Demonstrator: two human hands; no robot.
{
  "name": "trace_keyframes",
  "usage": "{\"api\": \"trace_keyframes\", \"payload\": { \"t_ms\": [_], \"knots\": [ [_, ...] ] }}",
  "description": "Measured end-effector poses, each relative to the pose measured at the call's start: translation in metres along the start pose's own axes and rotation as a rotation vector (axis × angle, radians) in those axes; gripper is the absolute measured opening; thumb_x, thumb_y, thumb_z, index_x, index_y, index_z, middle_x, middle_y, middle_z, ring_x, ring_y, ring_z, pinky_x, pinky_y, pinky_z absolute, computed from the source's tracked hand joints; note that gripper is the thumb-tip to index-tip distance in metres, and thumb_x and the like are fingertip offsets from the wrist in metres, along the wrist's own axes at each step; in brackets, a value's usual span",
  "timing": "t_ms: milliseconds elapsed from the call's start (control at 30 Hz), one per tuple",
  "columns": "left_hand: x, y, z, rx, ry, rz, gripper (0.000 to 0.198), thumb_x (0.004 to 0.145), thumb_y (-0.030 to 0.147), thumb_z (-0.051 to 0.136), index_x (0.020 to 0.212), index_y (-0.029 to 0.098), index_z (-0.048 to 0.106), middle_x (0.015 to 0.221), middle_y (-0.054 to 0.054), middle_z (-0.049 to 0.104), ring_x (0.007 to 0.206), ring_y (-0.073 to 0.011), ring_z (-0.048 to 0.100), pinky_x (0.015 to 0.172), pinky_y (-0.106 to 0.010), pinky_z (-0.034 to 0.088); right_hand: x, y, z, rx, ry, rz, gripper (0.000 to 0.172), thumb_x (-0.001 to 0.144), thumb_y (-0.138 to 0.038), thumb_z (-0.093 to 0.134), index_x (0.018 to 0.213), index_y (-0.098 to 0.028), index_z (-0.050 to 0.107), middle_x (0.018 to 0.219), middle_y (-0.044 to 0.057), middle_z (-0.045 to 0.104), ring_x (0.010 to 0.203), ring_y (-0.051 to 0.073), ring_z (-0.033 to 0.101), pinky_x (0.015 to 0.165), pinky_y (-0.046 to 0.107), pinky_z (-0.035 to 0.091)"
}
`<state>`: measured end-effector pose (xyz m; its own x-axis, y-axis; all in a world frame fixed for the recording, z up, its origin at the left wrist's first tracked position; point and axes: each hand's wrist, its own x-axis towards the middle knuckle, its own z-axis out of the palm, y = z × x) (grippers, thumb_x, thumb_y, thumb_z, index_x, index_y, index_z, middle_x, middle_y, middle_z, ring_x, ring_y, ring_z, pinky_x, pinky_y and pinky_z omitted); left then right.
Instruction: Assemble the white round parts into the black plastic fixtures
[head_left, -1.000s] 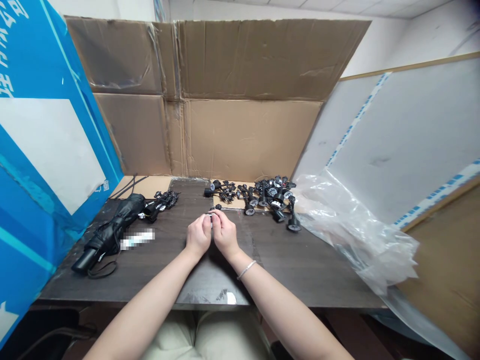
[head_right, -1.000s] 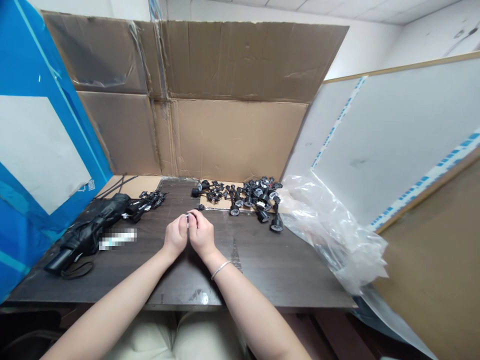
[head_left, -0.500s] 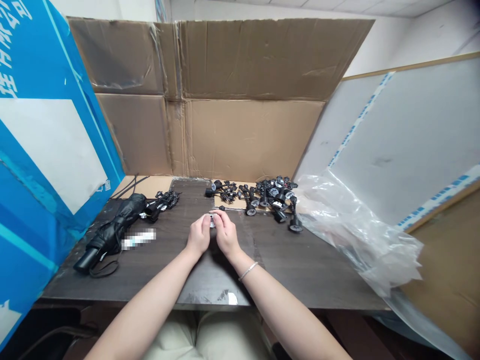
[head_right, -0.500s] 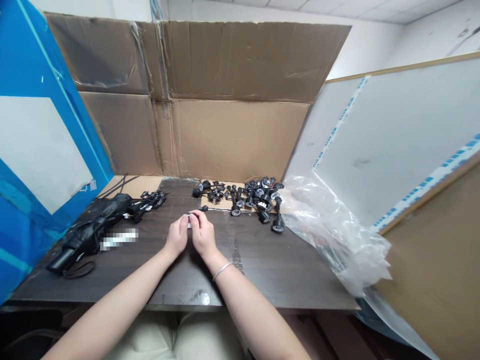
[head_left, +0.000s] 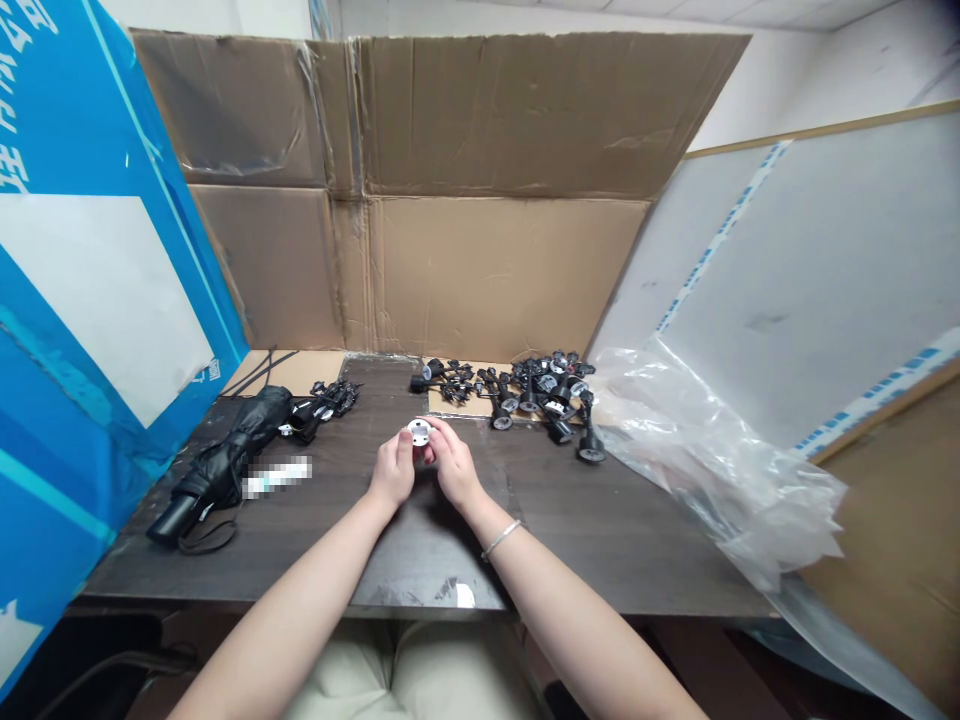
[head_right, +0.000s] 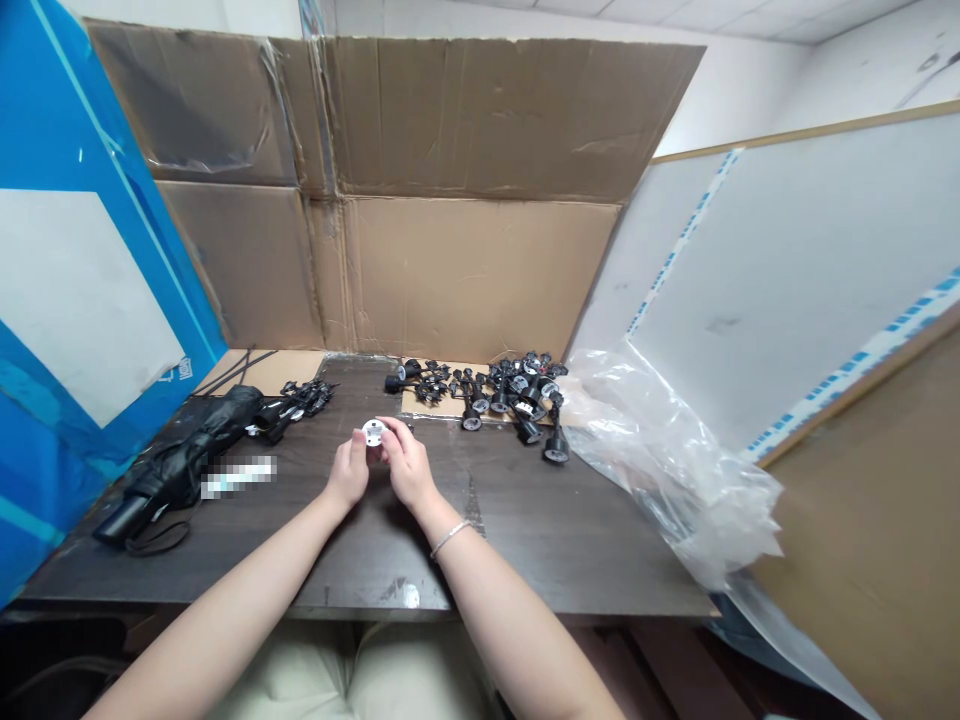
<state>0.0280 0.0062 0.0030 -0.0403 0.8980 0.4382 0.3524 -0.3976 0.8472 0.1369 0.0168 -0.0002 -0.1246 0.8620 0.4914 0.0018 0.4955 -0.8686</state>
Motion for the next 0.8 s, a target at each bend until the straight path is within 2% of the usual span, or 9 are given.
{"api": "trace_keyframes", "payload": {
  "t_ms": [133,267,367,467,567,800],
  "knots": [
    [0.001,-0.004,-0.001,-0.069,-0.002,-0.006,0.067,0.078,0.068,0.017,0.069,0.016,0.058,0.063,-0.005,0.060,0.061,-0.0165,0.055,0.059,-0.027,0.042,0.001,-0.006,-0.003,-0.014,-0.031,-0.011,0.034,0.078,-0.040,0.051,0.103,-0.018,0.055,0.088,0.005,0.065,0.070,0.014,0.060,0.065,0.027,0.051],
    [0.003,-0.001,-0.003,-0.036,0.006,0.007,0.066,0.079,0.068,0.013,0.066,0.017,0.053,0.054,0.000,0.050,0.051,-0.0129,0.047,0.054,-0.025,0.040,0.010,-0.019,-0.019,0.033,-0.050,0.004,0.037,0.072,-0.038,0.059,0.104,-0.019,0.056,0.092,0.006,0.065,0.080,0.017,0.061,0.073,0.031,0.051],
    [0.004,0.004,-0.003,-0.011,0.012,0.011,0.063,0.081,0.065,0.014,0.064,0.018,0.051,0.049,0.002,0.043,0.047,-0.0114,0.043,0.054,-0.024,0.039,0.021,-0.027,-0.042,0.106,-0.027,0.085,0.039,0.068,-0.038,0.063,0.101,-0.019,0.057,0.087,0.005,0.065,0.074,0.017,0.062,0.070,0.033,0.052],
    [0.004,0.005,-0.003,-0.009,0.003,0.005,0.059,0.082,0.063,0.017,0.065,0.018,0.051,0.049,0.003,0.041,0.049,-0.0118,0.044,0.055,-0.024,0.039,0.026,-0.031,-0.071,0.222,0.072,0.177,0.041,0.062,-0.034,0.068,0.098,-0.019,0.057,0.077,0.001,0.063,0.067,0.015,0.061,0.068,0.034,0.052],
    [0.004,0.002,-0.002,-0.006,-0.012,0.006,0.057,0.083,0.061,0.018,0.066,0.018,0.051,0.050,0.003,0.041,0.050,-0.0118,0.044,0.055,-0.024,0.038,0.022,-0.031,-0.099,0.328,0.148,0.254,0.042,0.055,-0.028,0.073,0.092,-0.021,0.057,0.071,-0.002,0.060,0.064,0.014,0.061,0.064,0.031,0.053],
    [0.003,-0.002,-0.001,0.011,-0.068,-0.013,0.053,0.085,0.057,0.020,0.066,0.018,0.051,0.051,0.003,0.042,0.050,-0.0115,0.044,0.055,-0.023,0.038,0.008,-0.030,-0.152,0.342,0.280,0.310,0.036,0.052,-0.025,0.072,0.086,-0.022,0.061,0.069,-0.003,0.058,0.059,0.010,0.057,0.058,0.026,0.052]
  ]
}}
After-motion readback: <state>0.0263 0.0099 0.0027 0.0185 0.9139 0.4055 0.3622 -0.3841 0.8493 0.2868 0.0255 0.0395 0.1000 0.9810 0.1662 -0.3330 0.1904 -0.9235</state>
